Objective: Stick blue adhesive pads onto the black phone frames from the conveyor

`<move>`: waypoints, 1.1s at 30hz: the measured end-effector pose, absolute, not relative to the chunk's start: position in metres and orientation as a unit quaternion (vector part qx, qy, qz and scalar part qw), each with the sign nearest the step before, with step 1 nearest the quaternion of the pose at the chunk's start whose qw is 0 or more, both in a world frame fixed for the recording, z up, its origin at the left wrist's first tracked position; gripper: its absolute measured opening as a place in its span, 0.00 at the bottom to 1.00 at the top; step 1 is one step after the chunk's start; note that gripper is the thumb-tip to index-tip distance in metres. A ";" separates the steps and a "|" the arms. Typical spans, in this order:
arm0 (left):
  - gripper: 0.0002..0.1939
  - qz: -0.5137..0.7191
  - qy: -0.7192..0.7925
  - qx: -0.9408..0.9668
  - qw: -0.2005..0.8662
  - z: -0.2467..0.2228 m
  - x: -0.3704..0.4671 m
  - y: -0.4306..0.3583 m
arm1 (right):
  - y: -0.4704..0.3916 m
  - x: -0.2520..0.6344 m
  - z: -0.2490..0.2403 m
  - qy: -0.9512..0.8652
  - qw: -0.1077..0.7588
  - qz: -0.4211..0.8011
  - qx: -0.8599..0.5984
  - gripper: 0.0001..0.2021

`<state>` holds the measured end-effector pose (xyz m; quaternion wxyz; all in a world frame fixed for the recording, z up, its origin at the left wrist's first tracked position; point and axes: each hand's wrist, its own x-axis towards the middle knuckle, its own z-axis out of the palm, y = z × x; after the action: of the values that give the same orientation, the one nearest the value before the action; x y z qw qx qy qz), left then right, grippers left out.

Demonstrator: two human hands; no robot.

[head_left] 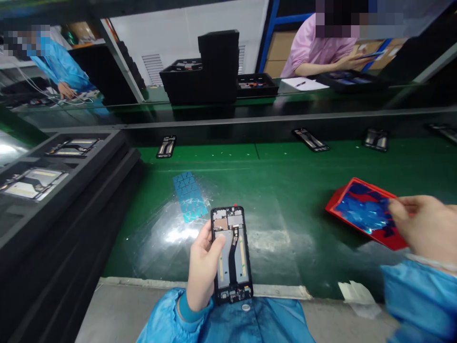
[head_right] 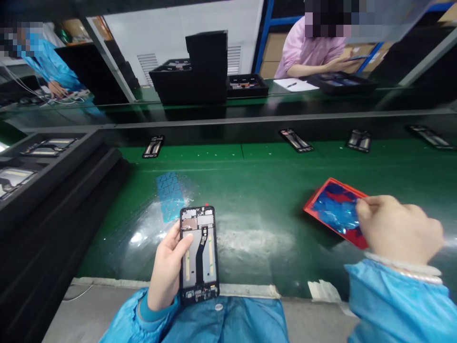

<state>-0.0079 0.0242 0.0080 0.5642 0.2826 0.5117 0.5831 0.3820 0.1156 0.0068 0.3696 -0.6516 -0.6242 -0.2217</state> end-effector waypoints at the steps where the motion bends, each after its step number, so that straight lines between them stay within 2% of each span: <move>1: 0.24 0.581 0.507 0.283 0.570 0.009 -0.007 0.024 | 0.117 0.391 0.006 -0.634 0.323 -0.246 -0.658 0.13; 3: 0.22 0.573 0.503 0.286 0.580 0.009 -0.006 0.023 | 0.112 0.383 0.011 -0.628 0.257 -0.293 -0.674 0.14; 6: 0.20 0.562 0.512 0.300 0.576 0.008 -0.003 0.022 | 0.086 0.314 0.027 -0.620 0.280 -0.280 -0.677 0.14; 7: 0.20 0.559 0.519 0.309 0.568 0.008 -0.001 0.021 | 0.075 0.283 0.032 -0.650 0.304 -0.249 -0.651 0.11; 8: 0.19 0.556 0.527 0.320 0.558 0.008 0.000 0.021 | 0.064 0.251 0.034 -0.695 0.367 -0.227 -0.575 0.09; 9: 0.18 0.554 0.535 0.332 0.545 0.008 0.002 0.020 | 0.054 0.221 0.035 -0.751 0.385 -0.140 -0.518 0.09; 11: 0.17 0.552 0.548 0.353 0.520 0.008 0.005 0.018 | 0.039 0.169 0.029 -0.823 0.360 -0.055 -0.435 0.13; 14: 0.18 0.557 0.570 0.371 0.476 0.006 0.009 0.014 | 0.030 0.126 0.015 -0.830 0.333 -0.027 -0.446 0.15; 24: 0.17 0.545 0.632 0.393 0.385 -0.005 0.012 0.007 | 0.015 0.108 0.007 -0.794 0.353 0.003 -0.494 0.18; 33: 0.17 0.526 0.644 0.414 0.370 -0.005 0.008 0.006 | 0.019 0.109 0.009 -0.815 0.344 0.034 -0.465 0.19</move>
<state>0.0079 0.0057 -0.0046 0.3701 0.4142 0.6443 0.5257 0.1094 0.0190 0.0091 0.3435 -0.4652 -0.8151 0.0342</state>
